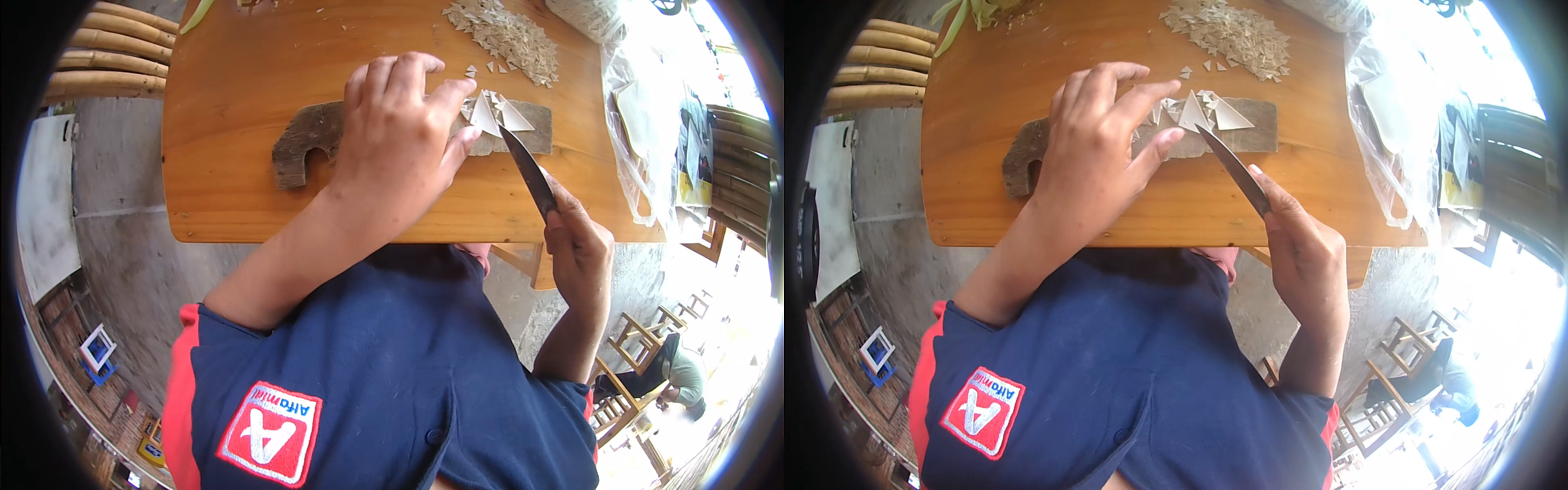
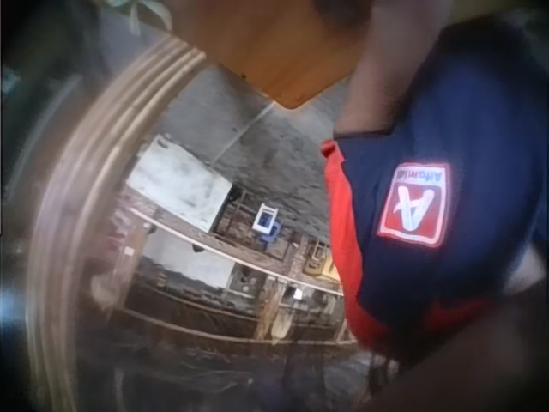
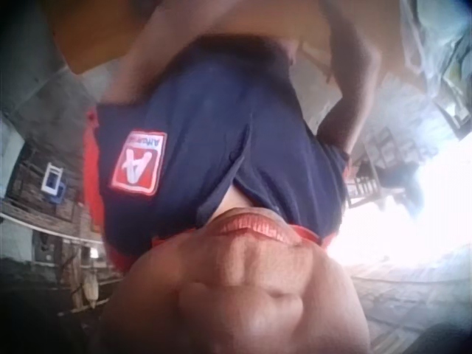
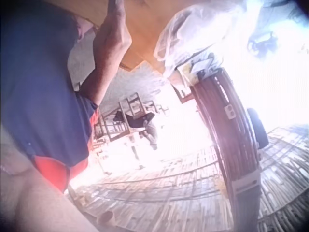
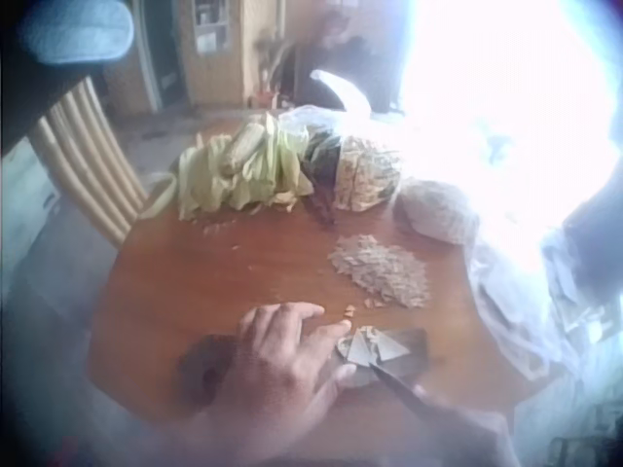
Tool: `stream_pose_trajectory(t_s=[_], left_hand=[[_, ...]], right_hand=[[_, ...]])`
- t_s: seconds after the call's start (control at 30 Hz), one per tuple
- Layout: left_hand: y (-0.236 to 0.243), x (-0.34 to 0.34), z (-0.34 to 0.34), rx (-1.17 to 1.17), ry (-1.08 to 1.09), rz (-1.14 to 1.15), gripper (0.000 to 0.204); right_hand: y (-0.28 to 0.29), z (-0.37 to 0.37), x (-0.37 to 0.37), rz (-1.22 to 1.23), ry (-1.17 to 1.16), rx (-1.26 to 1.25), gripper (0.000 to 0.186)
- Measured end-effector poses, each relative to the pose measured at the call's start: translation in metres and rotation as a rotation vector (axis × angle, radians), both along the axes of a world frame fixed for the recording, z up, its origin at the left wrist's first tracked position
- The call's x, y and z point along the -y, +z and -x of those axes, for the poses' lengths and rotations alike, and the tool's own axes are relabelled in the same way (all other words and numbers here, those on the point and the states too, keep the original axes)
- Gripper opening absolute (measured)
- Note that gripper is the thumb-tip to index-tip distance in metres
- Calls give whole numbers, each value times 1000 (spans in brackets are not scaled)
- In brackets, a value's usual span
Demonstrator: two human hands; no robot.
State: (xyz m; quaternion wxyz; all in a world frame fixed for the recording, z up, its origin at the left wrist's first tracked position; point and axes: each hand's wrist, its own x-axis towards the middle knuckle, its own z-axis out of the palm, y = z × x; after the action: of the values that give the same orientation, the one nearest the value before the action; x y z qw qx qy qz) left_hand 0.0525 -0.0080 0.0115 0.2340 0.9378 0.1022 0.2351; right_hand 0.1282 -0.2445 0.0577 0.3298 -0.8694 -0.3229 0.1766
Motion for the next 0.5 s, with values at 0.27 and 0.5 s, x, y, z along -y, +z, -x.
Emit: stream_pose_trajectory(t_s=[0.27, 0.5], left_hand=[[1, 1, -27, -89, -24, -18, 27], [-4, 1, -31, -123, -42, 31, 30]], right_hand=[[-9, 2, 18, -69, -42, -16, 39], [-20, 4, 27, -124, -56, -33, 37]])
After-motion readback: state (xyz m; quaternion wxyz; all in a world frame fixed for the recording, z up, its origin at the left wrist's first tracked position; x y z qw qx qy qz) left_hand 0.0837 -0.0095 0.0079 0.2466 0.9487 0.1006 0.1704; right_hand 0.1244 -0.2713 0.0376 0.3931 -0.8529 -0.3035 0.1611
